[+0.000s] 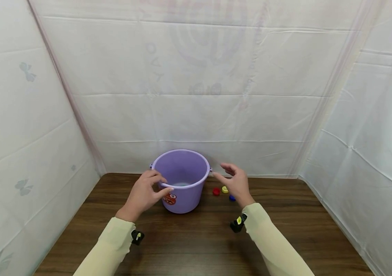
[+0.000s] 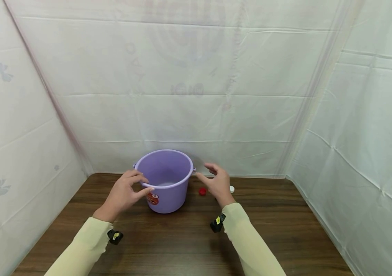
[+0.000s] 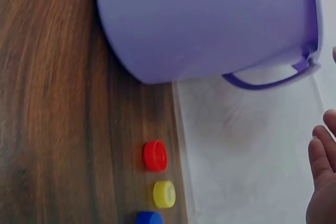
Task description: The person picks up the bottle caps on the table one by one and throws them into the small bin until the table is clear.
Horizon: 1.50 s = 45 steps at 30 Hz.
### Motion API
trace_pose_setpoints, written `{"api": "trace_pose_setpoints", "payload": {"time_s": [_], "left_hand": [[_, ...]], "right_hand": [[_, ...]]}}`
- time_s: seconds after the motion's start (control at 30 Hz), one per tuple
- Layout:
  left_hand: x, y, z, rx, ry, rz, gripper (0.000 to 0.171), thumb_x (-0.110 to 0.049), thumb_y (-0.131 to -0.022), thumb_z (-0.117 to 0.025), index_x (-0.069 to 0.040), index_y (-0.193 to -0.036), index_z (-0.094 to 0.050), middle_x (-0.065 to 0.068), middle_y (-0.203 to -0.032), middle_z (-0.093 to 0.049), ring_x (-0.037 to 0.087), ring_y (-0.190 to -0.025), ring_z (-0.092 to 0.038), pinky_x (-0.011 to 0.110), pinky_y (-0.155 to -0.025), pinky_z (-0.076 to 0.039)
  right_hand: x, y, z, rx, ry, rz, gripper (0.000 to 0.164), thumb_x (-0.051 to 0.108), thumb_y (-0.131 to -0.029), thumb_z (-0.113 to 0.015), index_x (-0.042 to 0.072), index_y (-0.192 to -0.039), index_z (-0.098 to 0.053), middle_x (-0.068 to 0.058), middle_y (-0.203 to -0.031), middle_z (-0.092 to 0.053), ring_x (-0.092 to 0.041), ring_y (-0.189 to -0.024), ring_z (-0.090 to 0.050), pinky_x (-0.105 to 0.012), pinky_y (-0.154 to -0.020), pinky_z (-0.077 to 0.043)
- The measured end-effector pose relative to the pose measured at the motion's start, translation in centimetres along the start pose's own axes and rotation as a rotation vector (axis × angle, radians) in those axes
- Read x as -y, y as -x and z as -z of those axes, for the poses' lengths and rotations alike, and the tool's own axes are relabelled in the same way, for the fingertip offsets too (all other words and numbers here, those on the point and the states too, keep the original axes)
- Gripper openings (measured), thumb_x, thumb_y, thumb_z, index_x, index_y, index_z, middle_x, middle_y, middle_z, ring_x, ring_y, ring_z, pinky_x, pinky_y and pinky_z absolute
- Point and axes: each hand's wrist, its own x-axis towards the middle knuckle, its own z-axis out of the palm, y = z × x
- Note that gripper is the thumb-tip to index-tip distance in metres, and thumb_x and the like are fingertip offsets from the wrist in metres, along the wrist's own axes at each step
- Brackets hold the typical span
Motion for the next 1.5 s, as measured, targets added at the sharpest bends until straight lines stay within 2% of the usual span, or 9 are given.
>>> {"api": "trace_pose_setpoints", "payload": {"time_s": [0.13, 0.27, 0.5, 0.73, 1.0, 1.33, 1.5], "left_hand": [[0.0, 0.0, 0.0, -0.003, -0.002, -0.006, 0.026, -0.036, -0.078, -0.090, -0.018, -0.088, -0.075, -0.004, -0.093, -0.065, 0.018, -0.099, -0.058, 0.041, -0.086, -0.052], [0.1, 0.0, -0.1, -0.007, -0.004, -0.010, 0.027, -0.037, -0.077, -0.090, -0.018, -0.088, -0.075, -0.004, -0.094, -0.065, 0.018, -0.098, -0.058, 0.041, -0.086, -0.052], [0.2, 0.0, -0.1, -0.007, 0.000, -0.014, 0.027, -0.037, -0.078, -0.090, -0.018, -0.088, -0.075, -0.005, -0.093, -0.065, 0.018, -0.098, -0.058, 0.041, -0.087, -0.052], [0.1, 0.0, 0.0, -0.006, 0.001, -0.008, 0.027, -0.037, -0.078, -0.090, -0.017, -0.088, -0.075, -0.004, -0.094, -0.065, 0.018, -0.098, -0.057, 0.041, -0.086, -0.052], [0.0, 0.1, 0.1, -0.006, 0.008, -0.006, 0.026, -0.036, -0.078, -0.090, -0.018, -0.088, -0.075, -0.005, -0.093, -0.065, 0.017, -0.098, -0.057, 0.041, -0.086, -0.051], [0.0, 0.1, 0.0, -0.004, 0.002, -0.006, 0.028, -0.037, -0.077, -0.090, -0.017, -0.088, -0.075, -0.004, -0.093, -0.065, 0.018, -0.098, -0.057, 0.040, -0.085, -0.052], [0.1, 0.1, -0.1, -0.005, 0.003, -0.009, 0.027, -0.037, -0.078, -0.090, -0.018, -0.088, -0.075, -0.004, -0.094, -0.065, 0.017, -0.098, -0.057, 0.040, -0.085, -0.052]], "right_hand": [[-0.9, 0.3, 0.4, -0.024, 0.033, 0.008, 0.046, 0.035, -0.080, -0.090, 0.011, -0.116, -0.075, -0.010, -0.120, -0.075, -0.033, -0.116, -0.069, -0.049, -0.098, -0.056], [-1.6, 0.8, 0.8, -0.038, 0.073, -0.006, 0.045, 0.039, -0.079, -0.089, 0.014, -0.114, -0.076, -0.008, -0.117, -0.076, -0.030, -0.113, -0.070, -0.046, -0.099, -0.056], [-2.6, 1.6, 1.6, -0.033, 0.086, -0.046, 0.045, 0.042, -0.080, -0.088, 0.015, -0.114, -0.075, -0.008, -0.119, -0.075, -0.029, -0.116, -0.070, -0.050, -0.100, -0.054], [-3.5, 2.2, 2.1, -0.041, 0.122, -0.071, 0.044, 0.039, -0.079, -0.090, 0.013, -0.112, -0.076, -0.008, -0.116, -0.076, -0.029, -0.114, -0.070, -0.049, -0.099, -0.055], [-4.6, 3.0, 2.4, -0.049, 0.098, -0.126, 0.042, 0.034, -0.079, -0.090, 0.013, -0.112, -0.076, -0.008, -0.116, -0.075, -0.034, -0.113, -0.068, -0.056, -0.098, -0.054], [-6.2, 4.1, 3.2, -0.038, 0.076, -0.168, 0.044, 0.032, -0.080, -0.090, 0.008, -0.113, -0.073, -0.017, -0.120, -0.073, -0.040, -0.116, -0.066, -0.055, -0.101, -0.052], [-7.2, 4.8, 3.7, -0.040, 0.113, -0.176, 0.046, 0.032, -0.081, -0.089, 0.008, -0.117, -0.073, -0.018, -0.123, -0.072, -0.038, -0.116, -0.067, -0.051, -0.101, -0.053]]}}
